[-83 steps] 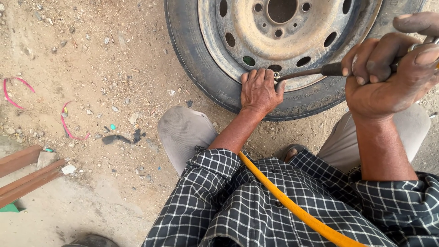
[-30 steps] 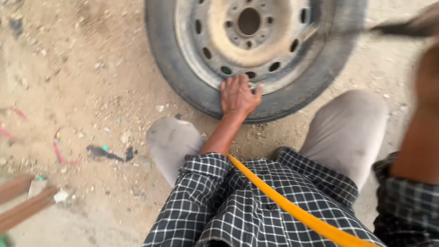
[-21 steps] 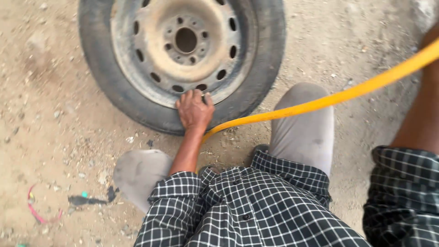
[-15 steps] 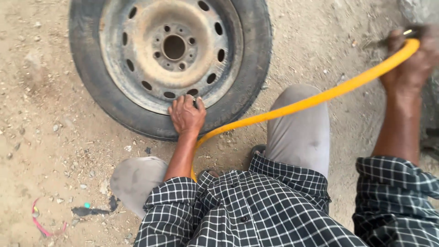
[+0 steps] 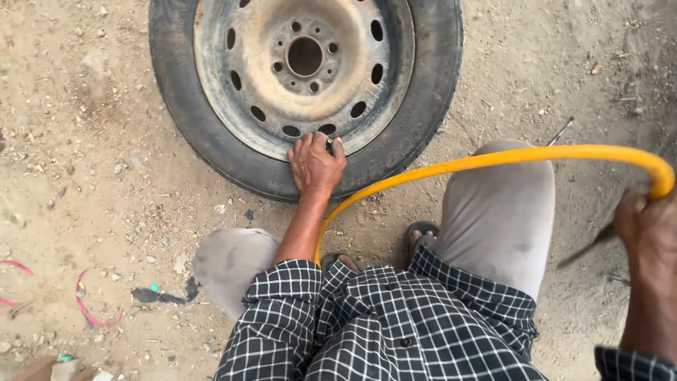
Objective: The recorder uses an air hose to inflate a car tire.
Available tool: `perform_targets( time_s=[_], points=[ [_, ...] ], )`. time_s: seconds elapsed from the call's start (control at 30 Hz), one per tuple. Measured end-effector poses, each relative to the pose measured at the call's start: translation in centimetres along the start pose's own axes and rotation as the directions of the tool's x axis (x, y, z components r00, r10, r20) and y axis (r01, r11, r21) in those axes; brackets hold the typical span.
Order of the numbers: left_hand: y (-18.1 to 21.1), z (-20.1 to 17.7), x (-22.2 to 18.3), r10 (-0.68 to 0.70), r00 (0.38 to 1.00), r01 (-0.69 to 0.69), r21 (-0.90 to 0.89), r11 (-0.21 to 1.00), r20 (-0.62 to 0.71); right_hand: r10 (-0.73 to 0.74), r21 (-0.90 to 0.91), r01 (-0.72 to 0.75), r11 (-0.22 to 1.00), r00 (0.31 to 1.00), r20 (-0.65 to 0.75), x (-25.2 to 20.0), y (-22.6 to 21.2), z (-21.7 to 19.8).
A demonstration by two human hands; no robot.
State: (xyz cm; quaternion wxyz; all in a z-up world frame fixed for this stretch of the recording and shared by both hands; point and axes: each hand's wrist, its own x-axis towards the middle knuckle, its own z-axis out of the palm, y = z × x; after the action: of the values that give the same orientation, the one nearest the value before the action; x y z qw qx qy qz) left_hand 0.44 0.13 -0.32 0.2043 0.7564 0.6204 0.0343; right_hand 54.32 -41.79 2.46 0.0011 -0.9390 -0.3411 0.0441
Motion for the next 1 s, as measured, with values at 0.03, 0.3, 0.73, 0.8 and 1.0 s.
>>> perform_targets(
  time_s=[0.03,0.3,0.73,0.8,1.0],
  points=[
    [-0.1,0.2,0.1,0.017,0.999,-0.017,-0.018,1.000,-0.028,0.001,-0.066,0.002,0.998,0.999,0.043,-1.4,0.3,0.5],
    [-0.8,0.2,-0.4,0.025,1.000,-0.025,-0.030,0.999,-0.005,0.243,0.058,-0.317,0.947,0.821,0.517,-6.0,-3.5,8.3],
    [0.4,-1.4,-0.2,0.034,0.996,-0.040,-0.079,0.996,-0.081,-0.377,0.568,0.130,0.813,0.861,0.341,4.8,0.5,15.5],
    [0.5,-1.3,-0.2,0.025,0.997,-0.032,-0.085,0.996,-0.076,-0.104,0.180,-0.004,0.984,0.808,0.580,0.0,5.9,16.6],
    [0.2,-2.9,1.0,-0.072,0.996,0.057,-0.218,0.974,-0.062,0.550,-0.396,-0.416,0.819,0.372,0.748,-14.8,16.7,18.2]
  ],
)
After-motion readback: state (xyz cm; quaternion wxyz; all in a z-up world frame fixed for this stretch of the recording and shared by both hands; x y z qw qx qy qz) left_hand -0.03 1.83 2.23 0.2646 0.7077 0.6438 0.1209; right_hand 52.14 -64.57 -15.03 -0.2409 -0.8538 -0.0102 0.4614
